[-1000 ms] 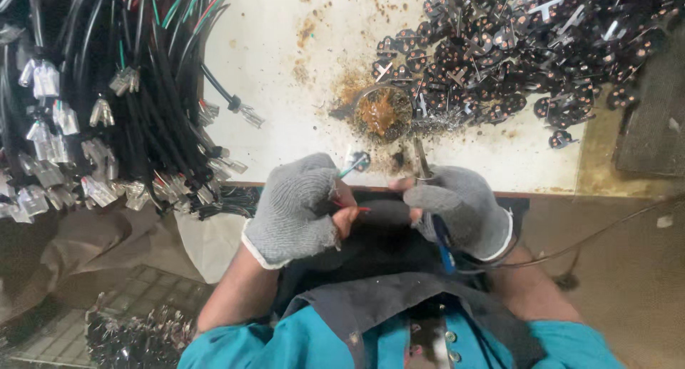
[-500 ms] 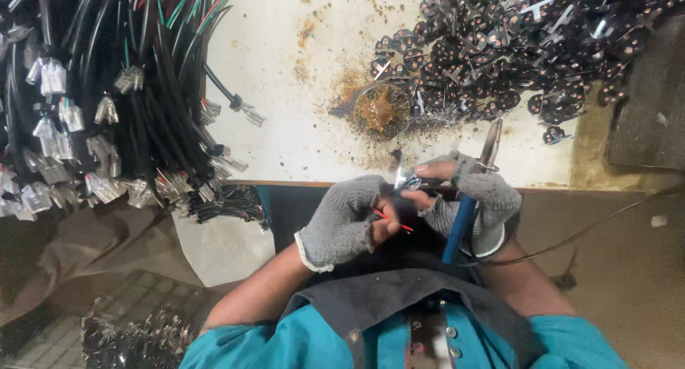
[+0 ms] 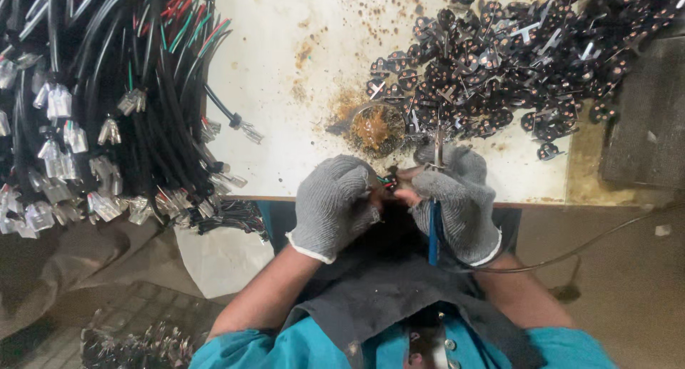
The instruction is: The person sits at a workbench and solders the ends of red and black wires, dipping the stripped ends into flux and applying a soldering iron to tin them, placing finished wires aside and picking up the next wire to repeat the process.
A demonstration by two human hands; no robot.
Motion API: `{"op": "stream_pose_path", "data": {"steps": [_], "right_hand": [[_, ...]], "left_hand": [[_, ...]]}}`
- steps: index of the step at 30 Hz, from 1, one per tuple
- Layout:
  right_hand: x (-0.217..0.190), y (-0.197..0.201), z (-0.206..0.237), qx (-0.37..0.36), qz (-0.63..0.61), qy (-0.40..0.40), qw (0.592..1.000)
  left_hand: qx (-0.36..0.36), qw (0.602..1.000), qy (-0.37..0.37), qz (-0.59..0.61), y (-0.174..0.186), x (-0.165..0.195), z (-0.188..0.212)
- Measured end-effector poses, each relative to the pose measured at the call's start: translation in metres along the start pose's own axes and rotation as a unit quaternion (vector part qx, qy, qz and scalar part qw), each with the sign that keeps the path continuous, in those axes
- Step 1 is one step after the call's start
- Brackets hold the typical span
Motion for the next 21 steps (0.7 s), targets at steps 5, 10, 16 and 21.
{"op": "stream_pose_path", "data": {"steps": [5, 10, 16, 21], "right_hand": [[0.006, -0.005, 0.004, -0.014, 0.016, 0.007, 1.0], [-0.002, -0.001, 0.006, 0.02, -0.036, 0.06, 0.997], [0.001, -0.005, 0.009, 0.005, 0.022, 0.034, 0.999], [-0.001, -0.005, 0.01, 0.015, 0.018, 0.03, 0.999]], "left_hand": [[0.01, 0.999, -0.009, -0.035, -0.004, 0.001, 0.004], [0.018, 0.999, -0.026, -0.028, -0.003, 0.003, 0.004], [0.017, 0.999, -0.023, -0.036, -0.005, 0.001, 0.005], [0.014, 0.998, -0.029, -0.05, -0.008, 0.001, 0.005]]}}
Point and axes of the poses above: each hand's wrist, its own z-axis away from the middle knuckle, its own y-axis out of the back of the hand, x = y × z, the point moved 9 cm from there along -z, towards the middle knuckle, and after that the axes turned 11 degrees about -y, right-handed, at the moved point
